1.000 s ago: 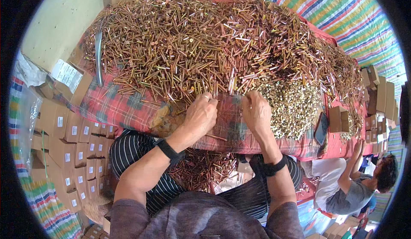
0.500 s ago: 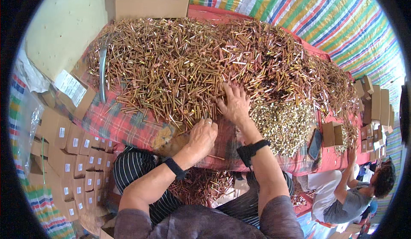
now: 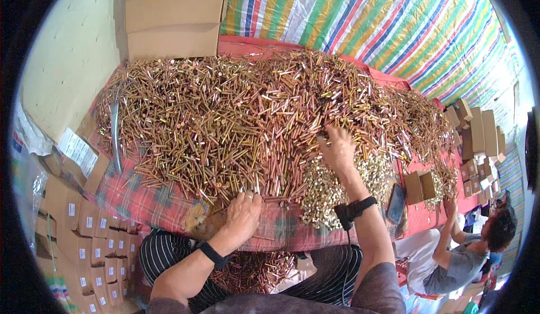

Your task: Manually sorting and organizing small copper tubing segments and components on a surface.

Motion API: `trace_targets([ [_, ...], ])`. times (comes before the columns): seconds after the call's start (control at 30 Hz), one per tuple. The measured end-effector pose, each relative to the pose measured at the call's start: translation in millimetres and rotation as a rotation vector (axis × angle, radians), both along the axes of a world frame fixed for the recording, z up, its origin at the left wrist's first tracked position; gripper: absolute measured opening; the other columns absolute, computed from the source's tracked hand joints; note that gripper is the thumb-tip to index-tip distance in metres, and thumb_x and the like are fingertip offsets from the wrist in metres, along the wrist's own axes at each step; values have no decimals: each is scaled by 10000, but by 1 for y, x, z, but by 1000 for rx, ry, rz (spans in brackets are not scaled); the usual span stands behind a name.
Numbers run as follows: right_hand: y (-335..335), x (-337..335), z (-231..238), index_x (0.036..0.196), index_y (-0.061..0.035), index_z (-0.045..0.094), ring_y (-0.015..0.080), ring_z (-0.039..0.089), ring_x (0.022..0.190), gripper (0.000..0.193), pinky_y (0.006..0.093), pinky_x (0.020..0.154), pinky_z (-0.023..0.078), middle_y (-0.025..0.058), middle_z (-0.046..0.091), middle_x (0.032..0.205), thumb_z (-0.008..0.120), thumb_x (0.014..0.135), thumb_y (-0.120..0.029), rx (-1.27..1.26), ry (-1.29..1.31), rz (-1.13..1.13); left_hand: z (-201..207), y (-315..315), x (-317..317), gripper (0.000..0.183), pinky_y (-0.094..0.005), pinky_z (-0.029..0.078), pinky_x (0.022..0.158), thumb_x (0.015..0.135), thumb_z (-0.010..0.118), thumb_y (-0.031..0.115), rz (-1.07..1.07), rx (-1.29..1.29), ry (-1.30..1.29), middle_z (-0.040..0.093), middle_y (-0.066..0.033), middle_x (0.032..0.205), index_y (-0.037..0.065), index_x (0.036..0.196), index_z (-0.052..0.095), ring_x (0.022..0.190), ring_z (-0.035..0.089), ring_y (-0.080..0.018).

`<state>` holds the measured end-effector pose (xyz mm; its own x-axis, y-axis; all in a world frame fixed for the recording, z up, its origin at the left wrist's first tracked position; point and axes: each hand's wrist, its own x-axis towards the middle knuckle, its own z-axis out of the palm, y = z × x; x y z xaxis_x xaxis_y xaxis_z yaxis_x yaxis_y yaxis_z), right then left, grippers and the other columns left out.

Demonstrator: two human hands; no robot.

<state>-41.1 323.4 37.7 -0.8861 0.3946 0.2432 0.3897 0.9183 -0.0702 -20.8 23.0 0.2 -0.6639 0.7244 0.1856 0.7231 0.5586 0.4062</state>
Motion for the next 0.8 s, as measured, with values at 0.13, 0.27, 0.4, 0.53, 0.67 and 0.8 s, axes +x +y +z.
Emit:
trace_targets([
  [0.13,52,-13,3,1301,-115,455,360,396,1223,591,536,994,291,174,467,1288,512,855,-498,21,9,-243,-4,5,0,235,-393,475,746,640,642,-8,-6,-93,-26,541,-157,875,-9,848,532,872,530,-301],
  [0.27,72,-40,4,1352,-132,399,382,371,1249,727,547,998,280,207,412,1343,497,808,-605,-124,-115,-383,-5,3,0,226,-389,478,750,640,634,-11,-4,-58,-56,537,-156,866,-9,841,530,862,527,-300],
  [0.4,55,-57,4,1377,-221,361,399,371,1239,807,547,997,277,206,380,1362,586,722,-635,-52,-240,-340,0,4,-2,209,-387,477,748,648,636,-3,-10,-57,-88,542,-155,862,-3,831,534,858,527,-293],
  [0.53,53,-49,9,1306,-204,453,408,384,1210,712,537,952,347,198,401,1326,637,703,-536,-49,-273,-182,-8,6,-4,228,-388,476,753,638,649,2,-49,-122,-54,550,-155,871,-1,837,537,863,530,-289],
  [0.67,35,-39,7,1269,-245,508,389,406,1156,637,519,955,370,174,444,1219,657,683,-447,-97,-266,8,-3,8,-5,254,-388,476,762,618,656,-6,-21,-137,-105,555,-160,882,-11,843,538,876,536,-291],
  [0.8,9,-34,-6,1251,-225,519,370,418,1134,606,509,890,439,166,453,1204,648,683,-390,-75,-255,301,-2,8,-4,237,-383,474,752,622,643,-6,-38,-118,-61,550,-154,871,-5,831,533,874,532,-288],
])
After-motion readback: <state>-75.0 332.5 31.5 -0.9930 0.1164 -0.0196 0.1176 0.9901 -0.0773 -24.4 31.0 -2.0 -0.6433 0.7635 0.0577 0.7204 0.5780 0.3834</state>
